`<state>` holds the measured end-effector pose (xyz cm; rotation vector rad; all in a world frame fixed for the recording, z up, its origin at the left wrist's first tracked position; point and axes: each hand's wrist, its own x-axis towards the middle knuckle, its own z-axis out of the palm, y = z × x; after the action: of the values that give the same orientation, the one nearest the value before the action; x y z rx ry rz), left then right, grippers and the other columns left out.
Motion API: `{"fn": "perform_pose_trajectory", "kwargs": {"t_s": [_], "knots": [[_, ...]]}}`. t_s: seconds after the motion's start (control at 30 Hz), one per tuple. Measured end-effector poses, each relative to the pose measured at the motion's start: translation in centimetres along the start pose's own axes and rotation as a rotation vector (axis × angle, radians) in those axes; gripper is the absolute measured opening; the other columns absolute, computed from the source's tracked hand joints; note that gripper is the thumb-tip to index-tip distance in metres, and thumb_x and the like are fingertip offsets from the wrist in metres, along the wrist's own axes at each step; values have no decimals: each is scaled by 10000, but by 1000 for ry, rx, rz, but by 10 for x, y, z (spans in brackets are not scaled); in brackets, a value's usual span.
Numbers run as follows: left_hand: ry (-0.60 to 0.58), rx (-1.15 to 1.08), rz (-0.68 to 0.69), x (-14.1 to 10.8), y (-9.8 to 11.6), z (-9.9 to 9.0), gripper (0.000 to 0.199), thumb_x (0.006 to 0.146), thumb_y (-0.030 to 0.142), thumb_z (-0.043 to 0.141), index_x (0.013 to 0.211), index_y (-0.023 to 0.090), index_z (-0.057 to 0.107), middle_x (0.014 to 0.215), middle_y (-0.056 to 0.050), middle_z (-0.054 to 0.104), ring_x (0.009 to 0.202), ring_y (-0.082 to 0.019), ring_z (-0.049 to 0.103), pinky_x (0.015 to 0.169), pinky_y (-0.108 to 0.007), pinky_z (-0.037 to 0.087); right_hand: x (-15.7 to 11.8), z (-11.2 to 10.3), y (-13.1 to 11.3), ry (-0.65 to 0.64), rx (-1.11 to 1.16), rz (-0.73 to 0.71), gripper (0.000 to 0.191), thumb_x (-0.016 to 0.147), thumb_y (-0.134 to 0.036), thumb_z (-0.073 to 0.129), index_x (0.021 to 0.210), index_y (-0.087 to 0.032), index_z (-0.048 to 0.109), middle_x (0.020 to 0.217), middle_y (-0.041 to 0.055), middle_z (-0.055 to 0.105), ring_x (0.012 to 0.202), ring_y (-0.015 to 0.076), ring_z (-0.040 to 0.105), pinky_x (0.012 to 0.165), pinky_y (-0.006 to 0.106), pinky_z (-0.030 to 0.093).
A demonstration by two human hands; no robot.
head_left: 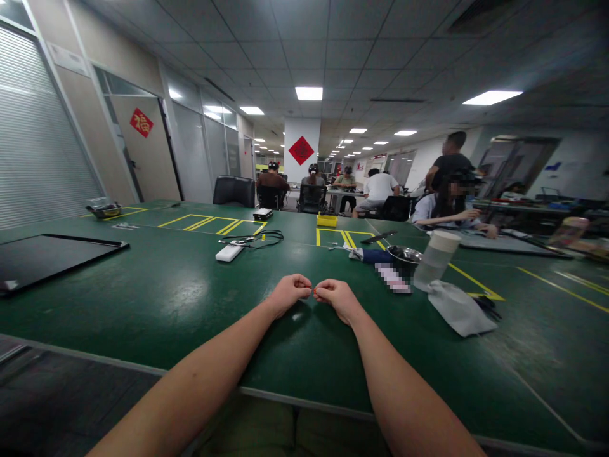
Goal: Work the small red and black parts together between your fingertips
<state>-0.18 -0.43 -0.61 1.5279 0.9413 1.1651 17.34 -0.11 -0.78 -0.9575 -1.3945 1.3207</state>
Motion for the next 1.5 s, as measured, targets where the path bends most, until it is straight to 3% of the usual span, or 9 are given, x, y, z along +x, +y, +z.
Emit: {"fn": "perform_pose_trajectory", "kwargs": {"t_s": [0.43, 0.73, 0.97, 1.17, 1.5], "knots": [[-22, 83, -41, -2, 2, 3, 182, 648, 156, 685, 814, 123, 620, 686, -26, 661, 610, -118, 604, 567, -206, 430, -4, 2, -4, -60, -73, -12, 209, 591, -262, 741, 727, -124, 662, 659, 51, 680, 617, 153, 628, 653, 281, 509], [-128, -153, -92, -6, 5, 0, 214, 656, 222, 732, 806, 113, 625, 688, -42, 664, 606, -113, 602, 595, -217, 442, -7, 3, -9, -76, -74, 2, 231, 622, -292, 733, 758, -144, 618, 619, 7, 636, 580, 131, 601, 585, 256, 484], [-298, -326, -234, -10, 15, -10, 334, 601, 156, 776, 877, 115, 593, 703, -30, 647, 592, -99, 604, 585, -207, 460, -10, -1, -14, -219, -77, -36, 309, 605, -227, 746, 876, -162, 612, 836, 6, 641, 721, 127, 595, 678, 249, 473], [-365, -328, -312, -12, 18, -15, 340, 609, 162, 775, 864, 122, 554, 676, -31, 642, 585, -99, 608, 517, -160, 439, -13, 0, -18, -321, -92, -26, 372, 626, -233, 733, 972, -169, 612, 983, 43, 642, 777, 151, 623, 750, 291, 477], [-421, -345, -336, -14, 24, -15, 463, 610, 108, 753, 1032, 137, 565, 734, -13, 614, 582, -74, 593, 534, -154, 460, -20, 3, -29, -495, -166, 4, 344, 699, -302, 671, 1014, -164, 675, 925, 47, 696, 894, 208, 630, 859, 342, 442]]}}
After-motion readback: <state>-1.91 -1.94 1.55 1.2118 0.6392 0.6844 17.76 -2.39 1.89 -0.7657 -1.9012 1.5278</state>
